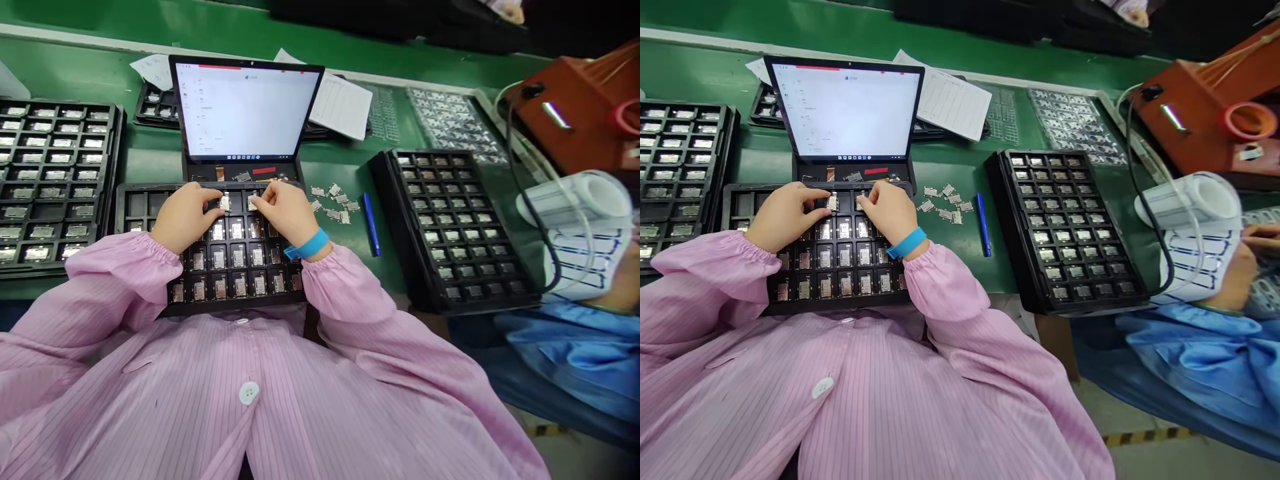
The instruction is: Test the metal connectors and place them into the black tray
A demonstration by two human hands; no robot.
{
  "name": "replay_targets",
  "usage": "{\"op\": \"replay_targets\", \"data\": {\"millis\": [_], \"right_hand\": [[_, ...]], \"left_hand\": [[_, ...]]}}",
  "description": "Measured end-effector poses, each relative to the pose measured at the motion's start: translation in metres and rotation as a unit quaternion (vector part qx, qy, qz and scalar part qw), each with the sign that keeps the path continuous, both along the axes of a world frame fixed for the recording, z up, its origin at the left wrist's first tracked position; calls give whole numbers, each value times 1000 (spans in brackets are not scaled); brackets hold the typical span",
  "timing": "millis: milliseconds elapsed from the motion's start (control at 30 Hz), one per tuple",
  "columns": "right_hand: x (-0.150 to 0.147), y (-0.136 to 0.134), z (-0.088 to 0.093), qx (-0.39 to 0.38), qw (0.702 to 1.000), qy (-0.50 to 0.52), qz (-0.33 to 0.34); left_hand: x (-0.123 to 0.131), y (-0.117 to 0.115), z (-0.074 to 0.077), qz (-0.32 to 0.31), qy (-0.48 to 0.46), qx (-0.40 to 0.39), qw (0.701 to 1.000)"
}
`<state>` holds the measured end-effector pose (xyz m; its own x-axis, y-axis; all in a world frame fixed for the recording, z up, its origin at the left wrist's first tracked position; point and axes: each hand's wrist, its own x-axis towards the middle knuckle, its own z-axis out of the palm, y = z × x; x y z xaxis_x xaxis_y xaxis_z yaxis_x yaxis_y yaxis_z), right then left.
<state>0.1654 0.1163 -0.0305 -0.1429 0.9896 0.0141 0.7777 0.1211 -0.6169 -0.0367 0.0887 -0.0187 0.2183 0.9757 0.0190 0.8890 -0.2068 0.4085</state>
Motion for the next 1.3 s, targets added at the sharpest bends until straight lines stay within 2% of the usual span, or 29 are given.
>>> {"op": "replay_targets", "data": {"millis": [167, 300, 400, 500, 633, 767, 867, 967, 1167, 1300], "right_hand": [[26, -13, 11, 51, 996, 60, -38], [75, -17, 20, 90, 986, 82, -115], [117, -20, 13, 78, 986, 2, -149], [141, -23, -7, 21, 981, -96, -165], [144, -23, -38, 26, 975, -94, -201], [147, -20, -51, -1, 982, -7, -189], [153, -19, -51, -14, 985, 12, -171], [155, -18, -47, 3, 987, -3, -159], [155, -16, -39, -45, 983, 12, -179], [160, -17, -31, -22, 979, 17, -204]], "left_hand": [[8, 2, 3, -8, 5, 22, 1000], [14, 5, 3, -34, 21, 21, 999], [15, 4, 1, -54, 26, 20, 998], [16, -3, 4, -63, 29, 11, 998], [14, -30, 18, -98, 5, -32, 995], [0, -71, 28, -91, -55, -112, 988], [-15, -95, 23, -74, -98, -149, 981], [-25, -109, 14, -56, -123, -175, 975], [-26, -117, 6, -38, -147, -199, 968], [-28, -119, 6, -36, -163, -214, 962]]}}
